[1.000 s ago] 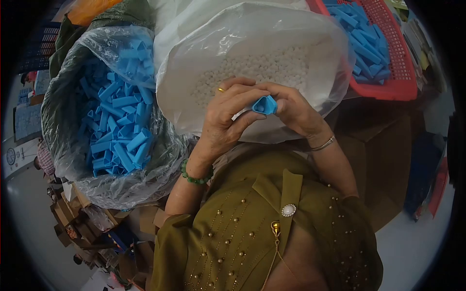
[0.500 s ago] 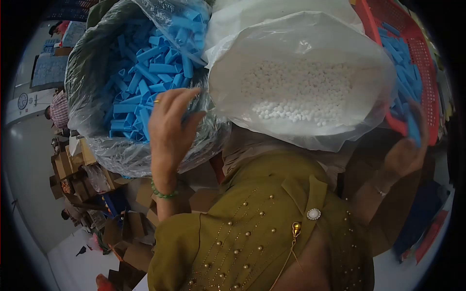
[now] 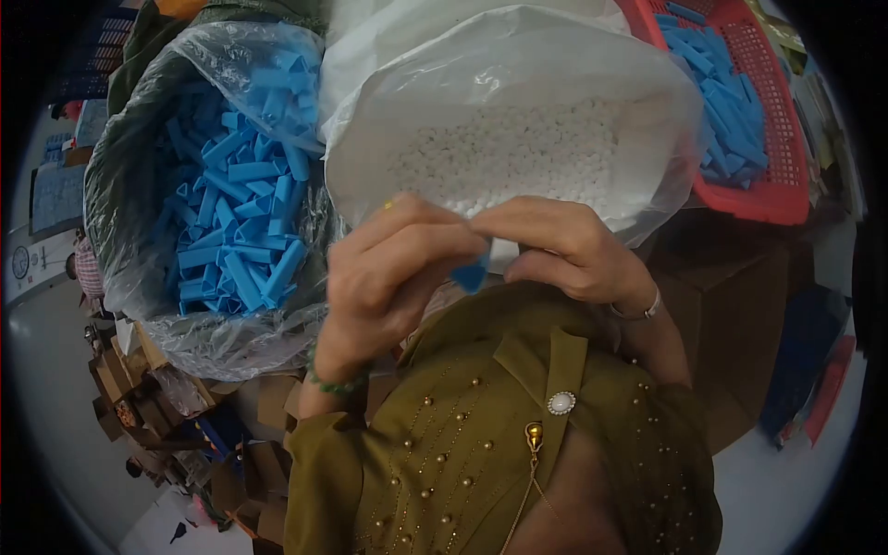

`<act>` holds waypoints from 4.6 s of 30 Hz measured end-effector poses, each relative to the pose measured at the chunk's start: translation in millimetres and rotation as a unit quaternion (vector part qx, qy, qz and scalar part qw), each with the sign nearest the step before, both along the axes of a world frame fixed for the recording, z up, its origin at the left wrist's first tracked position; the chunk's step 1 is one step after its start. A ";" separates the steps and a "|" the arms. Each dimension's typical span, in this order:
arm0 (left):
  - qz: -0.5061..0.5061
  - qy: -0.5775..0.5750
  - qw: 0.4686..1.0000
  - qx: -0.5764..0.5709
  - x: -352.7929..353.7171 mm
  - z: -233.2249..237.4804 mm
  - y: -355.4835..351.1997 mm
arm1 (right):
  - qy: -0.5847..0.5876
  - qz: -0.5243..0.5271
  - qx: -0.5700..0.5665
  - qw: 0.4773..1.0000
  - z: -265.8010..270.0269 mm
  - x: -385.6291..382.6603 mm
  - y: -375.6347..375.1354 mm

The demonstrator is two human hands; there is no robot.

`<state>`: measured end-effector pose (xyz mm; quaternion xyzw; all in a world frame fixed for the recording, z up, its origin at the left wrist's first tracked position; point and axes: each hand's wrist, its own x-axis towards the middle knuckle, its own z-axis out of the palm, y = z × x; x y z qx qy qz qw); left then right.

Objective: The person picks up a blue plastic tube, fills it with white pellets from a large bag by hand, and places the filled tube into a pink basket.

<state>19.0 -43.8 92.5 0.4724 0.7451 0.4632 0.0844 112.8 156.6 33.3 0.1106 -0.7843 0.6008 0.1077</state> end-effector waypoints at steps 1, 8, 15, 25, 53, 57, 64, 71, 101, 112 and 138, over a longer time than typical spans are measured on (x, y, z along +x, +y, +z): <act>-0.017 -0.019 0.999 0.037 -4.4 -16.8 11.1 | -0.050 0.060 -0.011 0.997 -5.4 -4.2 5.1; 0.084 -0.056 0.994 0.046 -22.5 -88.3 43.0 | -0.092 -0.112 0.303 0.942 -27.6 -13.2 37.7; 0.135 0.063 0.974 -0.172 -36.1 -132.8 50.1 | -0.063 -0.200 0.403 0.891 -67.7 -43.7 9.7; 0.100 -0.385 0.917 0.035 -26.2 -86.1 43.4 | -0.177 -0.168 -0.066 0.968 -46.0 -19.5 13.8; -0.006 0.005 0.999 0.041 -3.9 -71.1 44.4 | -0.191 0.065 -0.448 0.871 -41.8 -6.6 8.5; -0.022 0.028 0.998 0.058 4.0 -65.4 46.4 | -0.217 0.094 -0.501 0.832 -31.3 -4.3 -5.8; -0.044 0.104 0.991 0.076 3.4 -36.9 13.0 | -0.085 -0.097 -0.124 0.984 -1.9 24.5 -7.1; 0.369 0.225 0.881 -0.191 -86.4 -73.4 -78.7 | 0.177 -0.412 0.188 0.874 10.9 43.9 152.1; 0.083 0.050 0.969 -0.226 -28.1 -107.7 42.9 | -0.114 -0.190 0.411 0.884 -55.9 -28.9 35.4; 0.118 -0.362 0.924 -0.012 -30.1 -94.7 47.6 | -0.155 -0.189 0.092 0.965 -42.8 -26.7 22.6; 0.042 -0.094 0.994 0.046 -12.5 -63.8 46.9 | -0.123 -0.175 0.003 0.977 -35.4 -11.7 6.7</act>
